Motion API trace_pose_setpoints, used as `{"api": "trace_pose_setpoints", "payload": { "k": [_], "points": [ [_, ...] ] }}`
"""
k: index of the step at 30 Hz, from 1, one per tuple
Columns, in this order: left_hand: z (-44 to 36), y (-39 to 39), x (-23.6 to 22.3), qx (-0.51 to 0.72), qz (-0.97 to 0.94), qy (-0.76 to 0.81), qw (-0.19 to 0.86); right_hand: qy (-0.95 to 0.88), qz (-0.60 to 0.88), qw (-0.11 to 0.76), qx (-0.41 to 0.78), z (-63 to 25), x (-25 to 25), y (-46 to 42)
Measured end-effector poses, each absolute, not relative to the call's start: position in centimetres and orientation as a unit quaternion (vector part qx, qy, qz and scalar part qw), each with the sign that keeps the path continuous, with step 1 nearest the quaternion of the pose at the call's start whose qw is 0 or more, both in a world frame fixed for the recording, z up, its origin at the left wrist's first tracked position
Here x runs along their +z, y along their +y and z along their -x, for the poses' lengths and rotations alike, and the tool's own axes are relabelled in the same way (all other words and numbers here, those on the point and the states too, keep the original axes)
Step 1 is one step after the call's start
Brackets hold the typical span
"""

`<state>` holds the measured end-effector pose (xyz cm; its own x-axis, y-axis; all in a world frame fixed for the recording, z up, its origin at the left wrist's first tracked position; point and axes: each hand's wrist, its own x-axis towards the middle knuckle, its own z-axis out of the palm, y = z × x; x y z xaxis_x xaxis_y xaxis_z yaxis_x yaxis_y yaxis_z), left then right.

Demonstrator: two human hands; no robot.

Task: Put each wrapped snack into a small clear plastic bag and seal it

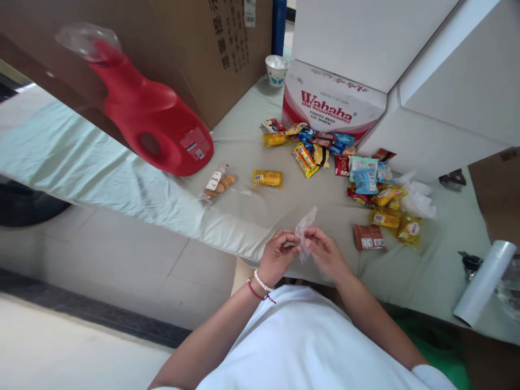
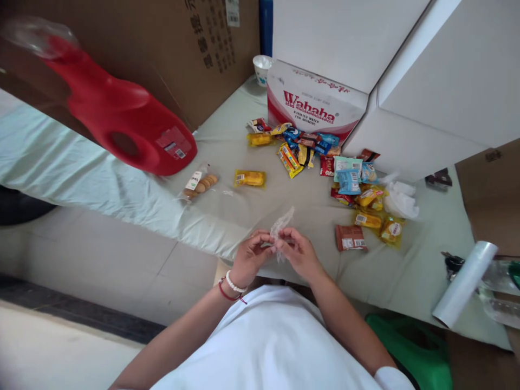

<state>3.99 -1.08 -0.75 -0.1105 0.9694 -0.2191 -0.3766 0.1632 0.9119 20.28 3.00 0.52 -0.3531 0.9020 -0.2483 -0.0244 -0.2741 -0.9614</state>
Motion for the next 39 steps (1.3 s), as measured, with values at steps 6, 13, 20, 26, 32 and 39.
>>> {"api": "trace_pose_setpoints", "payload": {
  "k": [6,13,20,26,32,39],
  "points": [
    [-4.7,-0.5,-1.0,0.543,-0.224,0.487,0.646,-0.513,0.473,0.339,0.631,-19.8,0.5,3.0],
    [-2.2,0.3,-0.7,0.584,-0.162,0.461,0.648,-0.335,0.547,0.408,0.650,-23.0,0.8,4.6],
    [-1.2,1.8,-2.3,0.575,-0.203,0.578,0.542,-0.440,0.629,0.375,0.520,-28.3,-0.4,6.3],
    [-1.0,3.6,-3.2,0.493,-0.349,0.660,0.446,-0.681,0.618,0.368,0.133,-29.6,1.9,5.1],
    [-1.3,5.3,-3.2,0.489,-0.319,0.640,0.499,-0.876,0.377,0.174,0.245,-24.7,1.3,2.3],
    [-0.3,4.1,-2.3,0.578,-0.249,0.638,0.444,-0.611,0.523,0.320,0.500,-21.4,-1.4,2.2]
  ]
}}
